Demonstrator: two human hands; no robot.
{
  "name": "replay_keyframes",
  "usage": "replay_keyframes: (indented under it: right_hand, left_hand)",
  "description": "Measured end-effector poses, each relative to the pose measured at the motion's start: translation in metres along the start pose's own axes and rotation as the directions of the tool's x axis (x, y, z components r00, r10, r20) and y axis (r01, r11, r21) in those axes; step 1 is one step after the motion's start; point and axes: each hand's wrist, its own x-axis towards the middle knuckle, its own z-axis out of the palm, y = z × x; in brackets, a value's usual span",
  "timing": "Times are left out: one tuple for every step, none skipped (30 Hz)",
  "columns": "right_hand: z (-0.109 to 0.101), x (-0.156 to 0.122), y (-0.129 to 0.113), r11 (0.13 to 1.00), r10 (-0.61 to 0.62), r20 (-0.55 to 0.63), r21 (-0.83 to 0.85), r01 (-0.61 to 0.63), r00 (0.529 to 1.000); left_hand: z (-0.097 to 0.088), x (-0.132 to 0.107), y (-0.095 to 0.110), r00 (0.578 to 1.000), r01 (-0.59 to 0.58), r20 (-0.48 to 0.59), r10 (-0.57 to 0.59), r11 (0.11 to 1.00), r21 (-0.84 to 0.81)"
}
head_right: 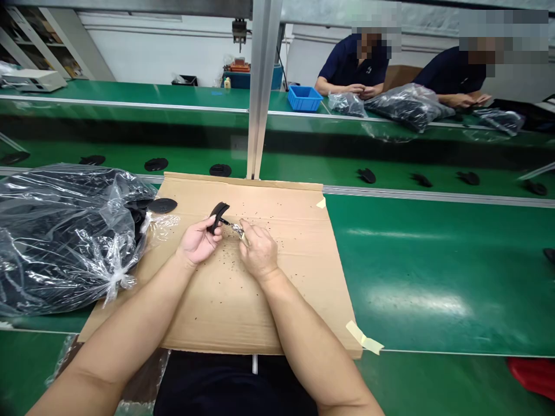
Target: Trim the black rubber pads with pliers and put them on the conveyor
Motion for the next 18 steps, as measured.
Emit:
replay_keyframes:
  right_hand:
    - [-0.0001,0.0002,0.0004,1.000,0.014,-0.019,0.019,-0.014,1.000]
    - [-0.0003,0.0003,0.0009,0.999,0.028,-0.037,0.036,-0.027,0.999]
    - [-0.0007,0.0004,0.0015,0.998,0.042,-0.050,0.050,-0.040,0.998]
    - [-0.0011,0.0004,0.0020,0.997,0.054,-0.059,0.062,-0.050,0.997]
    - [-0.0014,0.0004,0.0024,0.996,0.062,-0.060,0.075,-0.058,0.996]
    - [-0.0016,0.0002,0.0026,0.994,0.067,-0.057,0.087,-0.062,0.996]
    - [-0.0017,0.0000,0.0027,0.993,0.068,-0.053,0.100,-0.062,0.996]
    - [-0.0016,-0.0002,0.0025,0.992,0.068,-0.050,0.113,-0.062,0.996]
    - [-0.0014,-0.0005,0.0021,0.990,0.066,-0.046,0.125,-0.060,0.997]
    - [-0.0011,-0.0007,0.0017,0.989,0.062,-0.040,0.136,-0.056,0.997]
    - [-0.0008,-0.0008,0.0012,0.988,0.056,-0.031,0.144,-0.051,0.998]
    - [-0.0006,-0.0009,0.0008,0.988,0.046,-0.021,0.151,-0.042,0.999]
    - [-0.0006,-0.0009,0.0004,0.987,0.034,-0.008,0.157,-0.032,0.999]
    - [-0.0008,-0.0008,0.0000,0.987,0.020,0.007,0.161,-0.020,1.000]
    - [-0.0011,-0.0006,-0.0003,0.987,0.004,0.024,0.163,-0.008,1.000]
    - [-0.0016,-0.0004,-0.0006,0.986,-0.010,0.045,0.164,0.003,0.999]
    - [-0.0022,-0.0003,-0.0010,0.986,-0.024,0.069,0.163,0.013,0.997]
    - [-0.0028,-0.0001,-0.0015,0.987,-0.041,0.099,0.162,0.024,0.994]
  left_hand:
    - [-0.0007,0.0017,-0.0003,0.999,-0.041,-0.011,0.041,0.999,-0.004]
    - [-0.0016,0.0033,-0.0005,0.997,-0.078,-0.022,0.078,0.997,-0.009]
    - [-0.0026,0.0048,-0.0005,0.994,-0.105,-0.031,0.105,0.994,-0.012]
    - [-0.0034,0.0060,-0.0005,0.992,-0.123,-0.037,0.123,0.992,-0.011]
    - [-0.0040,0.0068,-0.0004,0.990,-0.135,-0.035,0.135,0.991,-0.005]
    - [-0.0042,0.0071,-0.0002,0.989,-0.144,-0.024,0.144,0.990,0.006]
    - [-0.0040,0.0069,-0.0001,0.988,-0.153,-0.010,0.153,0.988,0.019]
    - [-0.0035,0.0065,0.0001,0.987,-0.161,0.003,0.161,0.986,0.038]
    - [-0.0026,0.0057,0.0004,0.986,-0.167,0.011,0.166,0.984,0.059]
    - [-0.0016,0.0048,0.0007,0.986,-0.167,0.011,0.167,0.983,0.078]
    - [-0.0007,0.0040,0.0011,0.986,-0.164,-0.001,0.165,0.982,0.093]
    - [0.0001,0.0032,0.0017,0.987,-0.158,-0.020,0.160,0.982,0.102]
    - [0.0006,0.0026,0.0024,0.988,-0.148,-0.036,0.152,0.983,0.106]
    - [0.0006,0.0022,0.0032,0.989,-0.134,-0.043,0.139,0.985,0.106]
    - [0.0002,0.0021,0.0040,0.992,-0.118,-0.038,0.122,0.987,0.105]
    - [-0.0007,0.0023,0.0047,0.995,-0.098,-0.020,0.101,0.990,0.105]
    - [-0.0018,0.0025,0.0052,0.997,-0.077,0.008,0.077,0.991,0.106]
    - [-0.0033,0.0029,0.0056,0.998,-0.056,0.042,0.051,0.993,0.107]
